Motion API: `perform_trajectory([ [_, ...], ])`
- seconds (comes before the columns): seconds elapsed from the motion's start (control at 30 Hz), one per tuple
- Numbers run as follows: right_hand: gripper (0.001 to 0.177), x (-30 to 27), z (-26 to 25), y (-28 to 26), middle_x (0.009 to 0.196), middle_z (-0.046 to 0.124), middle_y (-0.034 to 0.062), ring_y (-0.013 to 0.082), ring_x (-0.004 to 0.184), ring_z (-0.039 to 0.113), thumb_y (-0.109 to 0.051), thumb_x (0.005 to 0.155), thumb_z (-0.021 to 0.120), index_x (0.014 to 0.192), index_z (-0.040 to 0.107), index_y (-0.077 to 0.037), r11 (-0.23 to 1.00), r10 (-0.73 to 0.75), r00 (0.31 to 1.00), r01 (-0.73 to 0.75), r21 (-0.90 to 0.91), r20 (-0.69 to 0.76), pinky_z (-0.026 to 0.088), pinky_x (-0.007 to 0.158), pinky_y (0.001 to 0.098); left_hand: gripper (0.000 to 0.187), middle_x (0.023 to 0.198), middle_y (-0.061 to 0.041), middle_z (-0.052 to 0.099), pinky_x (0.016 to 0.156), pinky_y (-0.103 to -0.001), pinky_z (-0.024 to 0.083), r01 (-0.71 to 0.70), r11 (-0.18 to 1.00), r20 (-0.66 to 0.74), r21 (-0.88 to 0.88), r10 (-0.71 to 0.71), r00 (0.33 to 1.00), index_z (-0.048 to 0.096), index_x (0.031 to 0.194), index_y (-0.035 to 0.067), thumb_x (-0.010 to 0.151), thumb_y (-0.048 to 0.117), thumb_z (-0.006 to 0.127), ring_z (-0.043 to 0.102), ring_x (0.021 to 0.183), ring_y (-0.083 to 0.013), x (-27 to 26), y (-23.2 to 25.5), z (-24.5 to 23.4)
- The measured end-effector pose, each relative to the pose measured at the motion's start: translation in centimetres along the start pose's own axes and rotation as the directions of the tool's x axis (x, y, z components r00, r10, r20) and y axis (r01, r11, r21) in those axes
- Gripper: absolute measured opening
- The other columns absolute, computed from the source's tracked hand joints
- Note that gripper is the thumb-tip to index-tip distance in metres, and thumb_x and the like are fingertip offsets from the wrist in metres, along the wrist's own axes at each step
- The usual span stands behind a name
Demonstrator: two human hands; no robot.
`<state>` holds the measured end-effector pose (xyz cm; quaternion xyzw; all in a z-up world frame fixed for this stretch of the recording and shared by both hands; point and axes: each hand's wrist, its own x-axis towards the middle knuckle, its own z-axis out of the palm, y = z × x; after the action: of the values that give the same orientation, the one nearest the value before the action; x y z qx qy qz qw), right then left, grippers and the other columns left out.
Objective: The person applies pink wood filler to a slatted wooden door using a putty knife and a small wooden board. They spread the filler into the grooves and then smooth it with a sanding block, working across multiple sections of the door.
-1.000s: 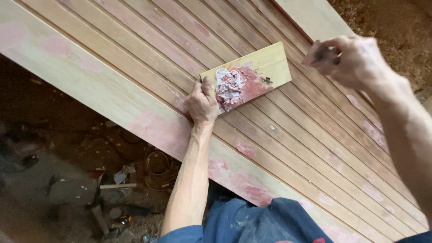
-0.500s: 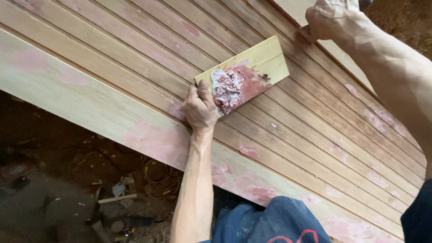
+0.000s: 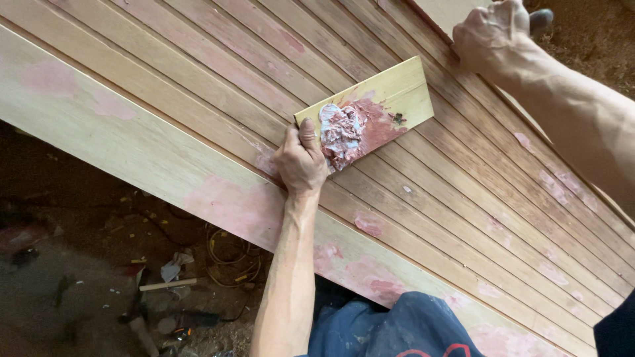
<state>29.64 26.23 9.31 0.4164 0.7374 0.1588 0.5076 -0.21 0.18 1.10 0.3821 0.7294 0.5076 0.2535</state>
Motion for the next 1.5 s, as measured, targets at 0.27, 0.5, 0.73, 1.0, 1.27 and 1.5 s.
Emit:
perform_trajectory([
  [0.27, 0.011, 0.6, 2.8, -5.5, 0.062, 0.060, -0.0008, 0.0081, 0.054, 0.047, -0.022, 0.083, 0.072, 0.076, 0.066, -0.015, 0.936, 0.199, 0.956, -0.251, -0.249, -0.213, 0.036, 0.044, 0.0301, 0.050, 0.067, -0.015, 0.066, 0.049, -0.041, 0.050, 0.000, 1.000, 0.010, -0.031, 0.000, 1.000, 0.062, 0.086, 0.004, 0.111, 0.044, 0.046, 0.068, 0.058, -0.0315, 0.0, 0.2, -0.2],
  [0.5, 0.057, -5.6, -2.3, 1.5, 0.072, 0.070, 0.0098, 0.0172, 0.058, 0.065, -0.057, 0.108, 0.051, 0.090, 0.077, -0.010, 0.981, 0.193, 0.981, -0.194, 0.015, 0.029, 0.046, 0.068, 0.0393, 0.049, 0.067, -0.015, 0.067, 0.050, -0.041, 0.051, 0.037, 0.999, 0.021, -0.037, -0.037, 0.999, 0.063, 0.088, 0.004, 0.111, 0.044, 0.046, 0.069, 0.058, -0.0304, -0.1, 0.2, -0.2],
  [0.73, 0.045, -5.9, -3.1, 1.8, 0.072, 0.070, 0.0022, 0.0146, 0.064, 0.066, -0.057, 0.102, 0.059, 0.087, 0.079, -0.020, 0.991, 0.096, 0.976, -0.112, 0.074, 0.198, 0.051, 0.069, 0.0366, 0.047, 0.070, -0.017, 0.068, 0.051, -0.043, 0.050, 0.018, 1.000, 0.003, -0.010, -0.018, 1.000, 0.065, 0.089, 0.004, 0.110, 0.043, 0.048, 0.069, 0.060, -0.0335, 0.1, 0.3, -0.2],
  [1.0, 0.026, -1.7, 2.7, 1.6, 0.066, 0.065, 0.0008, 0.0153, 0.060, 0.055, -0.025, 0.104, 0.061, 0.080, 0.069, -0.019, 0.995, -0.028, 0.995, 0.037, -0.096, 0.093, 0.043, 0.084, 0.0421, 0.048, 0.069, -0.017, 0.066, 0.052, -0.043, 0.051, 0.001, 1.000, -0.008, 0.004, -0.001, 1.000, 0.063, 0.086, 0.003, 0.111, 0.042, 0.049, 0.068, 0.060, -0.0341, 0.0, 0.2, -0.1],
  [1.27, 0.014, -1.0, 5.5, -3.4, 0.058, 0.056, 0.0018, 0.0098, 0.047, 0.049, -0.017, 0.091, 0.067, 0.080, 0.063, -0.012, 0.961, 0.220, 0.976, -0.218, -0.170, -0.012, 0.043, 0.038, 0.0300, 0.050, 0.064, -0.013, 0.065, 0.048, -0.041, 0.050, -0.007, 1.000, 0.021, -0.010, 0.007, 1.000, 0.061, 0.084, 0.004, 0.111, 0.043, 0.047, 0.068, 0.055, -0.0293, 0.1, 0.1, -0.2],
  [1.5, 0.030, -10.9, 1.9, 3.0, 0.078, 0.069, 0.0206, 0.0255, 0.061, 0.062, -0.026, 0.109, 0.065, 0.104, 0.065, 0.003, 0.755, 0.494, 0.869, -0.419, 0.505, -0.016, 0.048, 0.051, 0.0421, 0.049, 0.066, -0.015, 0.066, 0.050, -0.042, 0.051, 0.000, 1.000, 0.014, 0.012, 0.000, 1.000, 0.062, 0.084, 0.004, 0.111, 0.043, 0.047, 0.069, 0.057, -0.0325, 0.1, 0.3, -0.1],
])
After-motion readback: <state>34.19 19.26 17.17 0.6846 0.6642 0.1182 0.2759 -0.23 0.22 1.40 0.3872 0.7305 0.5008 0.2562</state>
